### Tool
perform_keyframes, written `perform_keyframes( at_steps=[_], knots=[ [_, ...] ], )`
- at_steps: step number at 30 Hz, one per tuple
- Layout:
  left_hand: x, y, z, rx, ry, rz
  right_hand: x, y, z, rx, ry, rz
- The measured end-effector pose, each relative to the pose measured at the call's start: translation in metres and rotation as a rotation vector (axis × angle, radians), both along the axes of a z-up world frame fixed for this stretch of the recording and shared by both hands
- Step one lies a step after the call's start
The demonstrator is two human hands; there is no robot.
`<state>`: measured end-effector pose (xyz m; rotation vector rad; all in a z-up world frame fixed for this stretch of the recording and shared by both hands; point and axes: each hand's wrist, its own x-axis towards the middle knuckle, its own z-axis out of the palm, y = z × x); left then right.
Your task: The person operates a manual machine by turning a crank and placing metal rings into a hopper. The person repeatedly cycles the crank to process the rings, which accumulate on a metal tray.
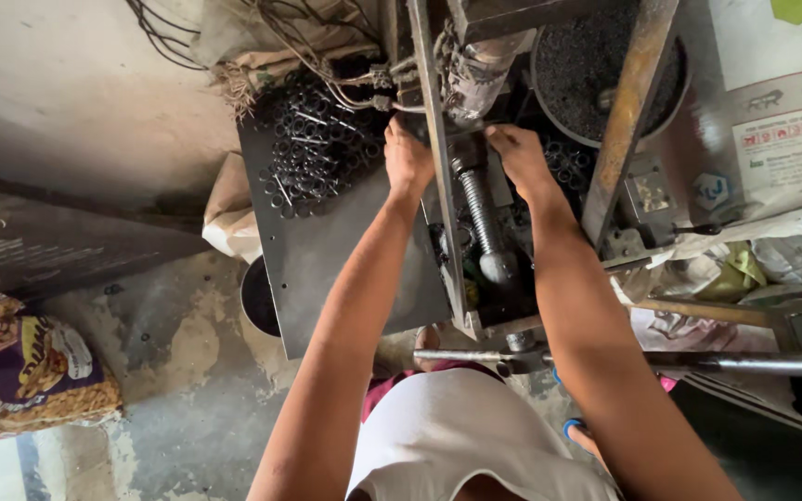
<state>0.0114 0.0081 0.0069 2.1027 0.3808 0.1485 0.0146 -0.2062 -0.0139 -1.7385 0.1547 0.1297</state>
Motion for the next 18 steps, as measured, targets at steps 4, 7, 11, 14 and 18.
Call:
perform_keyframes(
  at_steps=[4,7,11,14,18],
  knots=[
    [-0.012,0.015,0.013,0.032,0.025,-0.027,0.020,0.006,-0.009,0.369,0.190,-0.091],
    [-0.042,0.031,0.018,0.069,-0.051,0.001,0.027,0.009,-0.025,0.546,0.189,-0.101],
    [-0.084,0.053,0.026,0.045,-0.048,0.023,0.034,0.009,-0.037,0.482,0.050,-0.068],
    [-0.113,0.084,0.029,0.034,-0.086,-0.026,0.035,0.006,-0.036,0.353,-0.066,-0.043],
    [-0.150,0.133,0.024,-0.034,-0.081,-0.109,0.053,-0.029,-0.017,0.965,0.039,-0.255]
  ],
)
